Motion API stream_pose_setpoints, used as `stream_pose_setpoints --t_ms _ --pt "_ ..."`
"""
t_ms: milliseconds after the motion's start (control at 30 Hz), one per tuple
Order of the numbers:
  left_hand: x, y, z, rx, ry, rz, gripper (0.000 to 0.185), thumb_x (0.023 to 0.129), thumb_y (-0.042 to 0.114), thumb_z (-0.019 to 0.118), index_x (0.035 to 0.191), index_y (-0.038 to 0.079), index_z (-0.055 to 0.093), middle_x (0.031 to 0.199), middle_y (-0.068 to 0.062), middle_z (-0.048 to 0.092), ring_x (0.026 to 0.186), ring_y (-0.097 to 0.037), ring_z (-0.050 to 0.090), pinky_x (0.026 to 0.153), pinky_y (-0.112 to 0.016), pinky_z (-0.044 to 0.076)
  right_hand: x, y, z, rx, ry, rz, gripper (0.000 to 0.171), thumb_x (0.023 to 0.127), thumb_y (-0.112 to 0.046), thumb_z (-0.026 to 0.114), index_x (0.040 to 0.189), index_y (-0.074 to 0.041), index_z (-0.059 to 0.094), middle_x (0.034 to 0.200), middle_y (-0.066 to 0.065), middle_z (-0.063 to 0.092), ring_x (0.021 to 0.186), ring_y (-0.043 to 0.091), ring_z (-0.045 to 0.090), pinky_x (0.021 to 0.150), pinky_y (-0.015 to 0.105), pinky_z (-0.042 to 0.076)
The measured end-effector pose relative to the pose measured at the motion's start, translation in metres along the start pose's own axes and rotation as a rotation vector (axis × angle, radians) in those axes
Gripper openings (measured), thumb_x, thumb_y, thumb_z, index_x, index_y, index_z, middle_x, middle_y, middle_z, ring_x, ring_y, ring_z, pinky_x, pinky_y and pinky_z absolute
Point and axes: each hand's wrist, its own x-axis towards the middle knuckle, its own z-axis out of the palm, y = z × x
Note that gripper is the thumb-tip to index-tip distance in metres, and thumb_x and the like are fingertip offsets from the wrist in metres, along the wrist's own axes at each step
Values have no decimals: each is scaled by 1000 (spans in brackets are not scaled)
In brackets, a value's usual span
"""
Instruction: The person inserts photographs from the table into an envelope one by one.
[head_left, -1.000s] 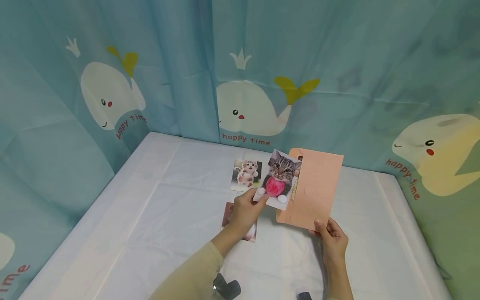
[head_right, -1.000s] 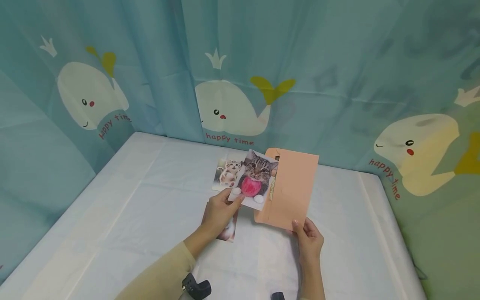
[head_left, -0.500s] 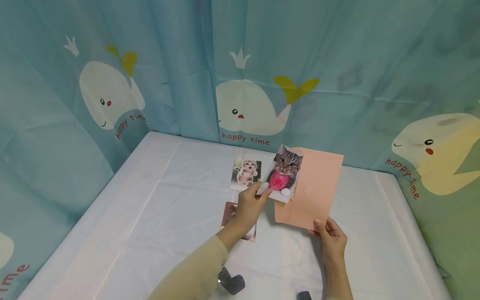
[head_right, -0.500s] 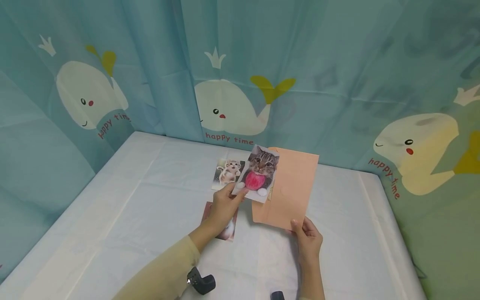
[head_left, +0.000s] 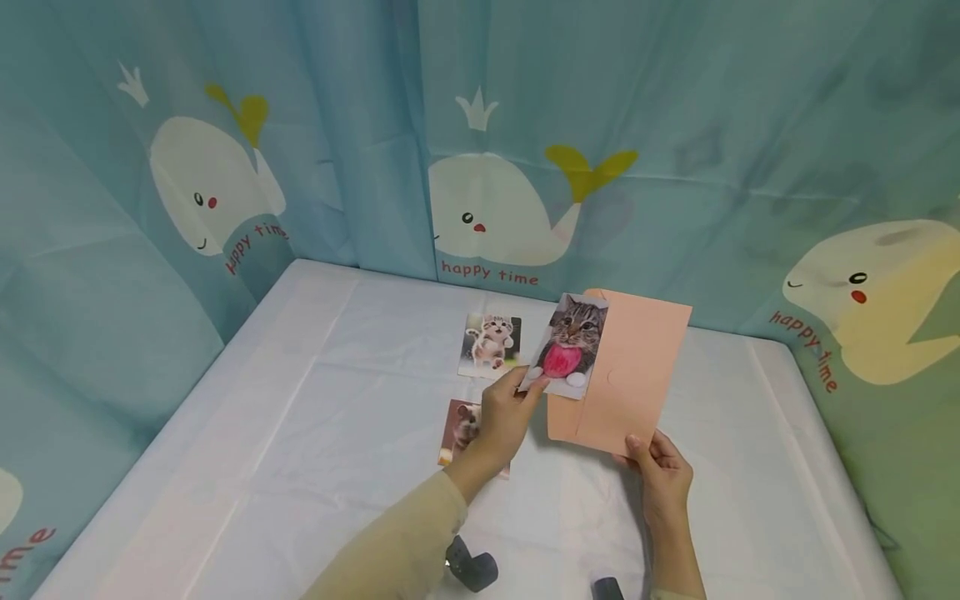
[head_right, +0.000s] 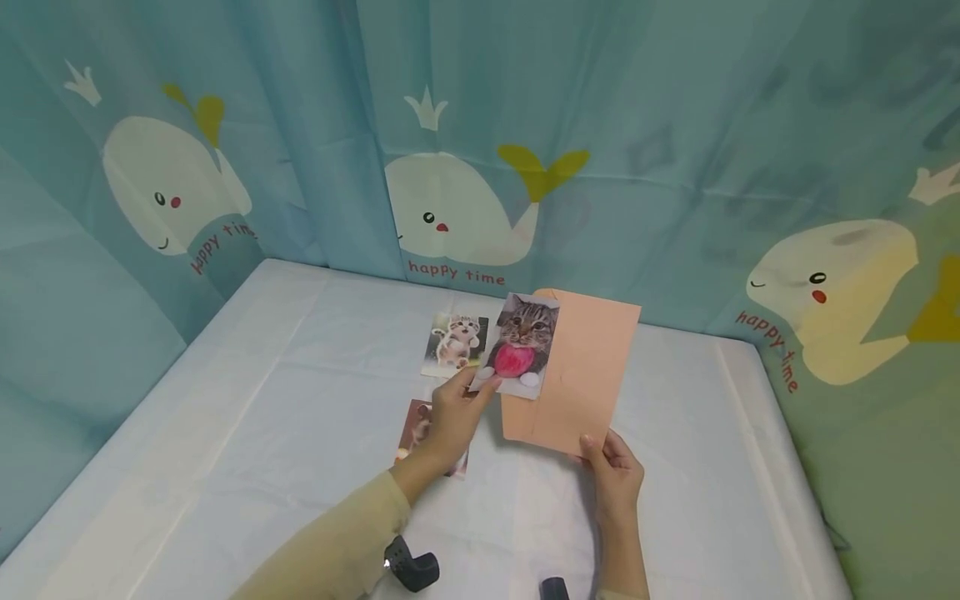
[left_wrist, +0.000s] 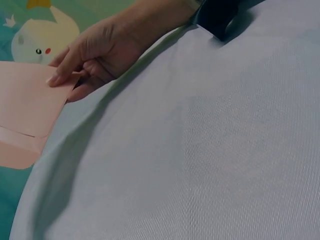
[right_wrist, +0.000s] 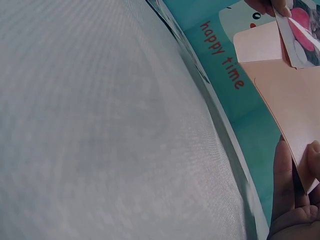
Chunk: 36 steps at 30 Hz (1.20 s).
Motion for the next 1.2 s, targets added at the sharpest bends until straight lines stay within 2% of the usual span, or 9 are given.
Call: stream_pose_setpoints --t_ms 100,233,333,533,700,800,867,1000,1200 --pt "0 -4 4 50 55 107 14 84 11 71 89 -1 66 85 -8 63 69 -14 56 58 -18 49 0 -1 1 16 3 5 25 85 12 61 98 -7 71 76 3 71 63 13 68 58 26 56" --pt "-1 -4 9 42 79 144 13 82 8 73 86 -2 65 86 -10 60 73 -19 55 61 -22 50 1 0 1 38 8 2 25 85 13 60 97 -6 71 75 3 71 63 13 68 57 26 56" --pt "-1 -4 11 37 81 135 17 81 7 74 90 -2 63 86 -10 58 74 -19 55 64 -21 50 1 0 1 57 2 -9 25 85 15 59 97 -5 71 74 3 71 63 13 68 57 26 56" --pt "-2 -3 14 33 62 87 22 79 8 75 93 -1 60 87 -10 59 70 -18 58 61 -17 50 0 -1 1 72 -14 -10 25 85 15 59 98 -3 70 76 4 71 64 13 69 57 26 56" --pt "-4 -3 15 54 62 53 24 77 10 77 91 -2 61 82 -10 58 69 -18 58 60 -19 50 0 0 1 49 7 -3 25 84 15 60 97 -4 71 75 4 71 63 13 69 57 26 56" --pt "-5 -2 14 58 44 34 28 78 11 76 97 -2 61 83 -10 58 70 -18 58 59 -17 49 0 0 1 26 20 -5 24 84 14 61 96 -4 70 74 4 71 62 13 68 57 26 56" --pt "-5 0 12 49 24 64 31 81 10 74 105 -3 60 86 -11 59 72 -18 58 61 -16 50 0 0 1 17 26 -5 23 84 13 62 96 -5 70 74 3 71 62 12 68 56 26 56" --pt "-2 3 7 29 -2 189 35 88 3 65 120 -8 55 90 -14 60 75 -20 61 68 -15 52 0 1 1 17 34 -7 22 83 12 63 96 -5 71 73 3 71 61 12 68 56 26 56" --pt "4 2 2 102 29 322 31 87 -2 63 117 -10 59 82 -12 61 67 -16 60 62 -9 48 1 1 2 48 33 -22 23 83 14 61 96 -3 71 73 4 71 60 12 67 55 26 56"
